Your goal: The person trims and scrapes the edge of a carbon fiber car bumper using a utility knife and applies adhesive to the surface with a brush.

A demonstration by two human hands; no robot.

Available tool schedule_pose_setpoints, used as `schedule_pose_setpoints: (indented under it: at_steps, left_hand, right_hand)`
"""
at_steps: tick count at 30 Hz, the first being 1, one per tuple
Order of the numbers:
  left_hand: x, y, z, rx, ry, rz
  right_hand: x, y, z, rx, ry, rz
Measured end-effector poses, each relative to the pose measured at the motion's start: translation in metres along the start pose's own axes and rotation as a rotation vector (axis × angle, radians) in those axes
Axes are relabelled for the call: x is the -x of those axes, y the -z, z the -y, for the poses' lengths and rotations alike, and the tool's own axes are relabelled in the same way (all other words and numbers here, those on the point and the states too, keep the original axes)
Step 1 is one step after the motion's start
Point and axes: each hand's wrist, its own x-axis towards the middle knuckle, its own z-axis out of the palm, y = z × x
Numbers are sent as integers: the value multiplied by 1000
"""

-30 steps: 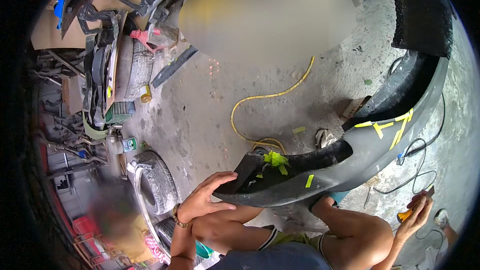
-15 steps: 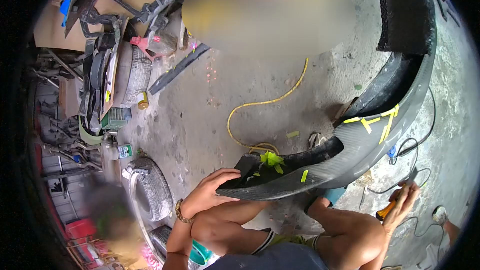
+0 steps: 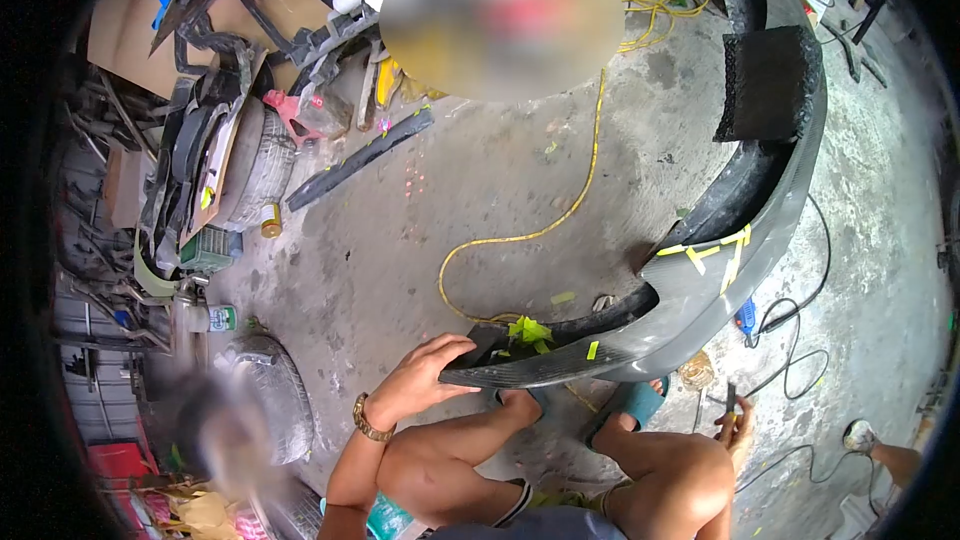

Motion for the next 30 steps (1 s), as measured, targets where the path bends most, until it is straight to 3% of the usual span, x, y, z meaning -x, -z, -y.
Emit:
schedule_pose_setpoints:
  at_steps: [2,6,8,10,13,14,16,17,19,20,22,30]
  left_hand:
    - [1,-2,1,-20,-1,-13]
    - [0,-1,-5,27,25,-33]
    - [1,-2,-7,13,3,-45]
    - [-3,-7,-7,23,26,-41]
    - [2,-32,33,89,4,-133]
    - [3,-40,58,144,9,-101]
    - [10,-25,52,151,255,140]
    - [14,-26,56,148,245,157]
    - [17,-26,58,-678,-137,106]
    - [14,-24,55,-677,-143,118]
    - [3,-14,41,-189,112,189]
    - [-6,-5,9,-98,110,169]
  right_hand:
    - [-9,5,-45,95,72,40]
    - [7,3,9,192,-16,149]
    - [1,11,-23,148,39,161]
    - [-9,18,-32,318,41,186]
    - [-10,20,-10,280,-91,243]
    - [-12,17,-13,271,-82,269]
    - [-16,12,-14,228,-139,279]
    - [-22,8,-17,236,-174,328]
    - [-34,-2,-31,240,-233,393]
    - [-38,-7,-40,238,-246,390]
    - [-49,-20,-39,213,-292,408]
    - [-71,-59,-66,285,-296,408]
